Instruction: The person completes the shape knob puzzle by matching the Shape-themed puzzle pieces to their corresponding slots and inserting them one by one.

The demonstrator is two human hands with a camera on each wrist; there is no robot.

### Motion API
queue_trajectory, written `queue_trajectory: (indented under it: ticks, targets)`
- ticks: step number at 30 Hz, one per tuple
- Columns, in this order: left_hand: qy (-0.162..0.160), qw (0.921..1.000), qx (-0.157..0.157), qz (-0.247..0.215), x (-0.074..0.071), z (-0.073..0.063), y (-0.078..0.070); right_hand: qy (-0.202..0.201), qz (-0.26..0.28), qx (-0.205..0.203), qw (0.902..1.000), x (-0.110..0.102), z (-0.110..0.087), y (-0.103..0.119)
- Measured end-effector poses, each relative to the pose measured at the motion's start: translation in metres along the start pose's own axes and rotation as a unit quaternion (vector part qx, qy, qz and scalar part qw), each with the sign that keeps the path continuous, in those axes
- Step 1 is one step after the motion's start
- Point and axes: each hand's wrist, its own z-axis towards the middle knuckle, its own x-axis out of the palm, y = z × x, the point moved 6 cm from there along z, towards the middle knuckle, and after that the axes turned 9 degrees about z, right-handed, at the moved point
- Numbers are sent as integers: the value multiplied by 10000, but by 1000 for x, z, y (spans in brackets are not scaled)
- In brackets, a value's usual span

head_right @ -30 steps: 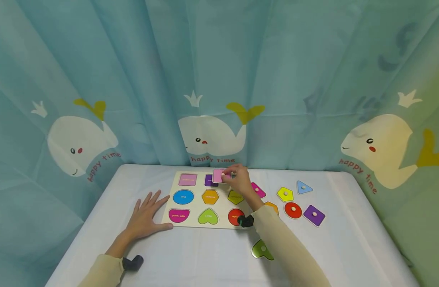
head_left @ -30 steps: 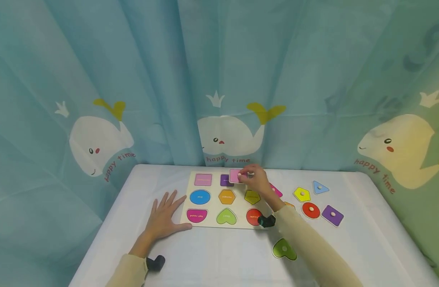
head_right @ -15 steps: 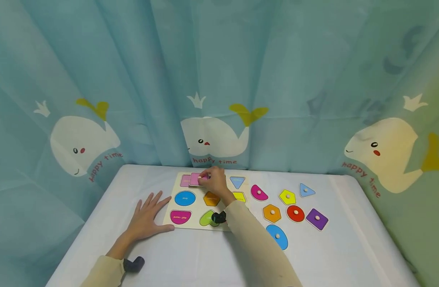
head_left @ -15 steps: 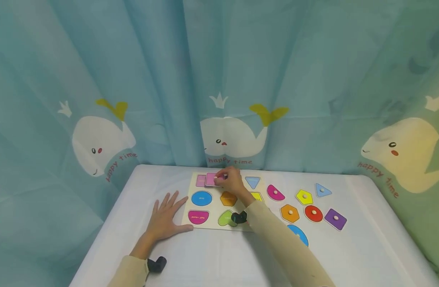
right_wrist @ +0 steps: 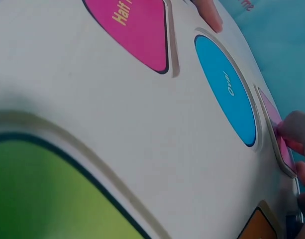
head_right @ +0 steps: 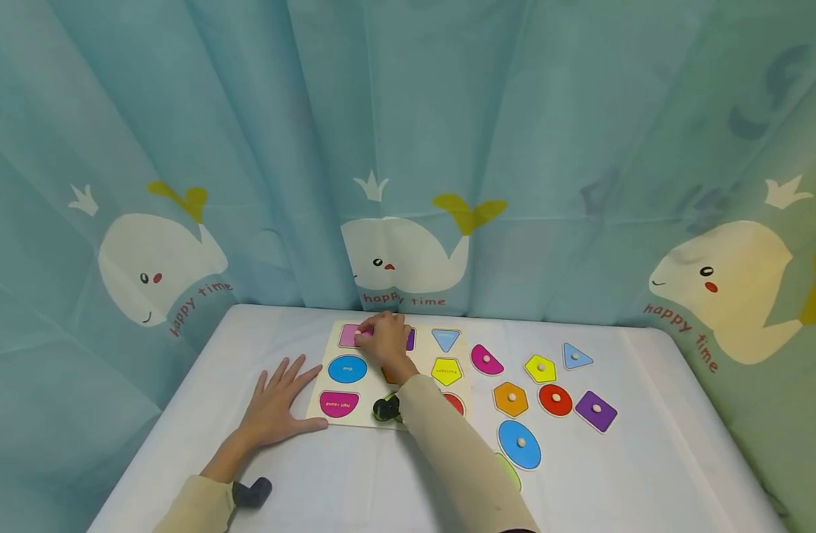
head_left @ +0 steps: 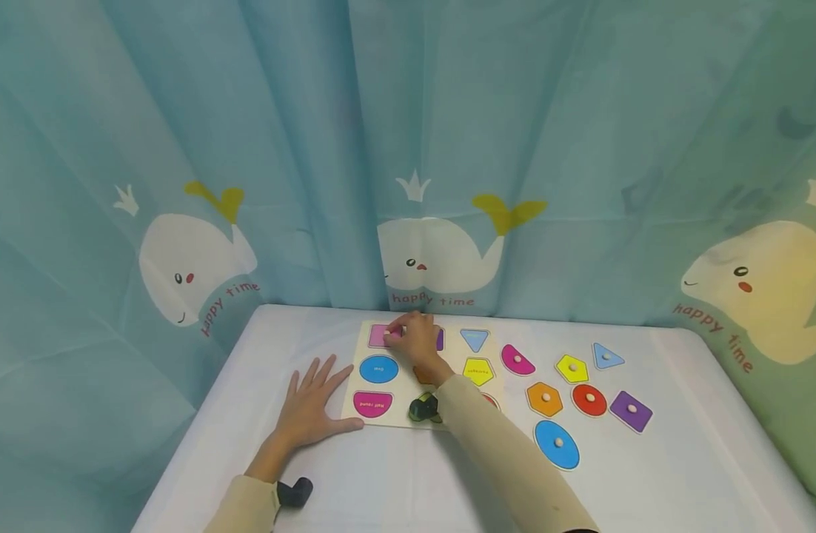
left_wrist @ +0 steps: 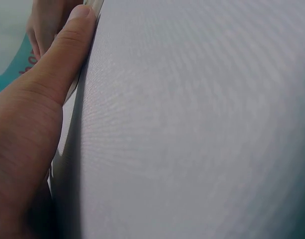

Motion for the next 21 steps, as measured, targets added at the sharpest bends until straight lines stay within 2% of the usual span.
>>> queue_trajectory:
  ticks: [9,21]
  targets:
    - [-299,9995,110,20,-5,-3,0,13,-20,55,10000,3,0,0]
    - [-74,10000,9,54,0,0,0,73,-54,161,9998,3,0,-2]
